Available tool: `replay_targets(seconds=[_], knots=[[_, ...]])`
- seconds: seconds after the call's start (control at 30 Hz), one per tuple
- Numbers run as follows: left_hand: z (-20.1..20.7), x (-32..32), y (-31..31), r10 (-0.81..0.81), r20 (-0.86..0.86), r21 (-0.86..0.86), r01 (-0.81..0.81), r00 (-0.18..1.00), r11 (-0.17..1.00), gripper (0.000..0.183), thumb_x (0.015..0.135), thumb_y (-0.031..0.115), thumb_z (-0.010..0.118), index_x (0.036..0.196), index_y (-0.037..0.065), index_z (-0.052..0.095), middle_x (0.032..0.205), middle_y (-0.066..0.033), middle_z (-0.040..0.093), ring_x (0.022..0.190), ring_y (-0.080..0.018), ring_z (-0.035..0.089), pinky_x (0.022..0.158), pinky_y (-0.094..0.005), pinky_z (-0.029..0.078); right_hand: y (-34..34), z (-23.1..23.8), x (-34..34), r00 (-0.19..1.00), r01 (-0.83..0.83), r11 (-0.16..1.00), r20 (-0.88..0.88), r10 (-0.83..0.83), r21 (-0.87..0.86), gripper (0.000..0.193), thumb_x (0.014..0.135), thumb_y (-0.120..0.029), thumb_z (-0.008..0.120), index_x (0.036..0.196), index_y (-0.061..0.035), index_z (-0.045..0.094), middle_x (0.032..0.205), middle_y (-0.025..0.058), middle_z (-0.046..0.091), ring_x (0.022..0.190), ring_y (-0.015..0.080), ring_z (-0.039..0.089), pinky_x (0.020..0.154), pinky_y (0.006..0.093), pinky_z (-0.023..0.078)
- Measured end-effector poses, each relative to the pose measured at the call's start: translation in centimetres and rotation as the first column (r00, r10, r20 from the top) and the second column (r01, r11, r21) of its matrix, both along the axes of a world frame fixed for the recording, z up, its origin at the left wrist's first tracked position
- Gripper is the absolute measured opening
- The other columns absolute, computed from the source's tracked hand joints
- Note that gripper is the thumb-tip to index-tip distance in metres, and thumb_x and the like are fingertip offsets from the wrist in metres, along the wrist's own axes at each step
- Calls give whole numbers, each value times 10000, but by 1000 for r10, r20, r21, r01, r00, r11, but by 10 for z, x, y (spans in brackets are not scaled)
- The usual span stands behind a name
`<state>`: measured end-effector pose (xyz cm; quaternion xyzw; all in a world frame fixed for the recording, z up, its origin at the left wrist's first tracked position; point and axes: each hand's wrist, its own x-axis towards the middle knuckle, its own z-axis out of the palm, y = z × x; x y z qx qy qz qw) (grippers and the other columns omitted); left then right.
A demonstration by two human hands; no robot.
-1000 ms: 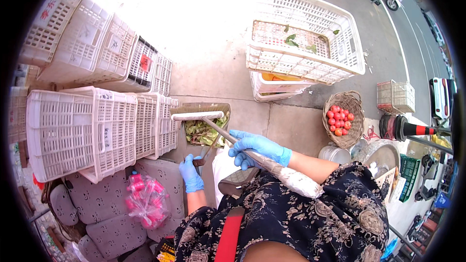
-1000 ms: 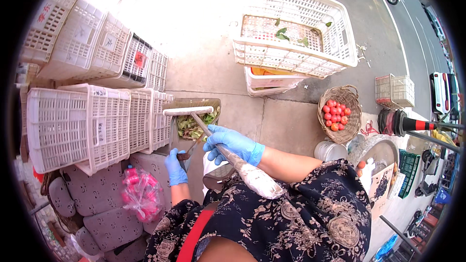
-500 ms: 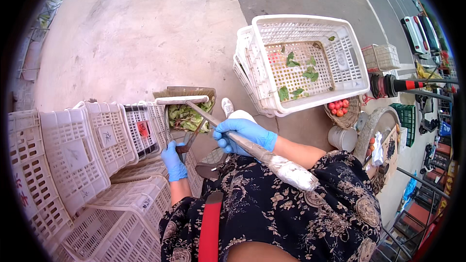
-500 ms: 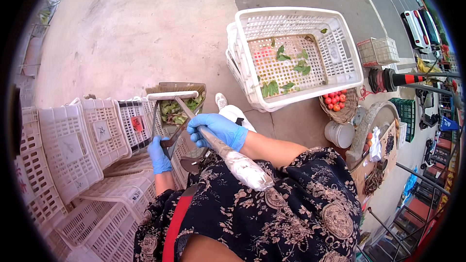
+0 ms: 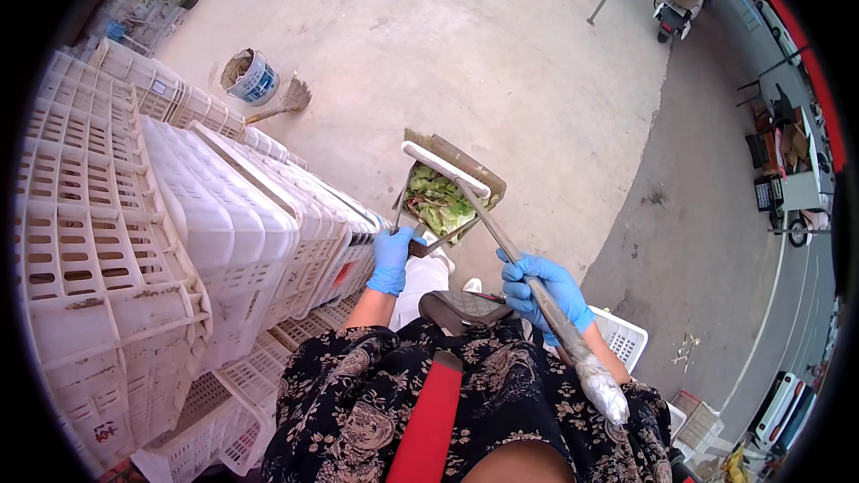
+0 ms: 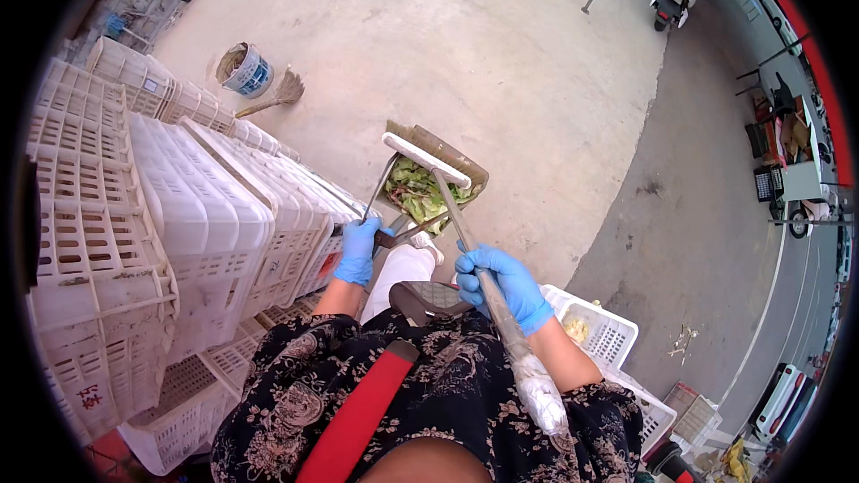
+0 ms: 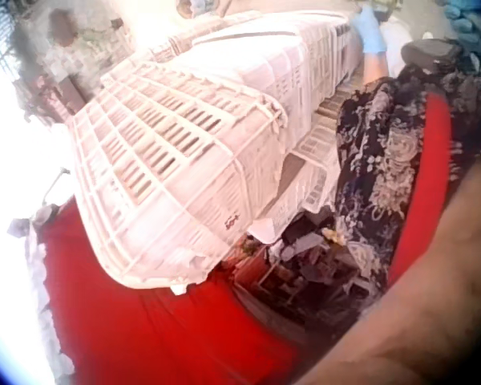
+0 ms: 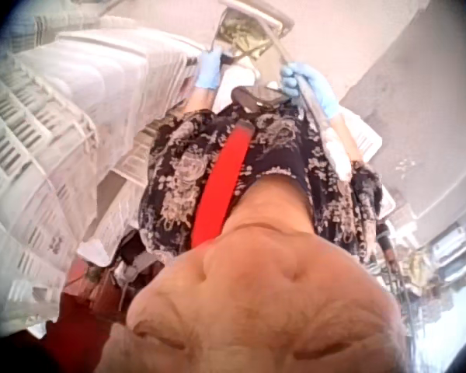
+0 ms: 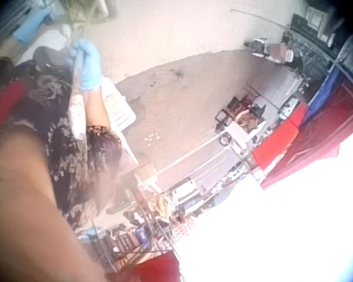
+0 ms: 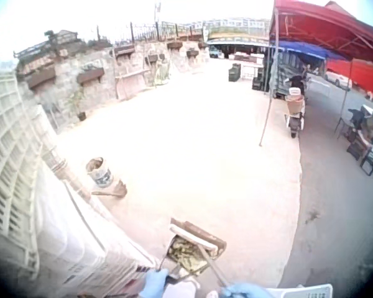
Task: The person gathers vegetable scraps by hand into a plastic bag, dumps them into a bin, and then uses a broom and a metal dustpan to sweep remaining debris from the concrete floor.
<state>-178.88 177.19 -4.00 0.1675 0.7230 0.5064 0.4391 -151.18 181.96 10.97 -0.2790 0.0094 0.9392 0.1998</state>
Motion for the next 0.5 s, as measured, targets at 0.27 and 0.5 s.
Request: replay_targets(seconds=[0.27, 0.5], knots=[[-21, -76, 167, -7, -428, -251, -112, 904, 961, 376, 631, 327, 597, 706, -42, 607, 629, -174, 603, 589, -273, 602, 560, -364, 464, 198, -9, -65, 982, -40, 991, -186, 15, -130, 275, 817, -99, 435, 1065, 19, 410, 697, 42, 453, 517, 115, 399, 424, 235, 350], [39, -179, 301, -38, -601, -315, -192, 799, 929, 343, 636, 305, 583, 670, -35, 607, 552, -150, 599, 538, -235, 610, 546, -330, 475, 354, 3, -153, 973, -81, 972, -230, 29, -219, 360, 797, -82, 398, 1118, 76, 361, 664, 45, 430, 453, 103, 403, 348, 232, 340]])
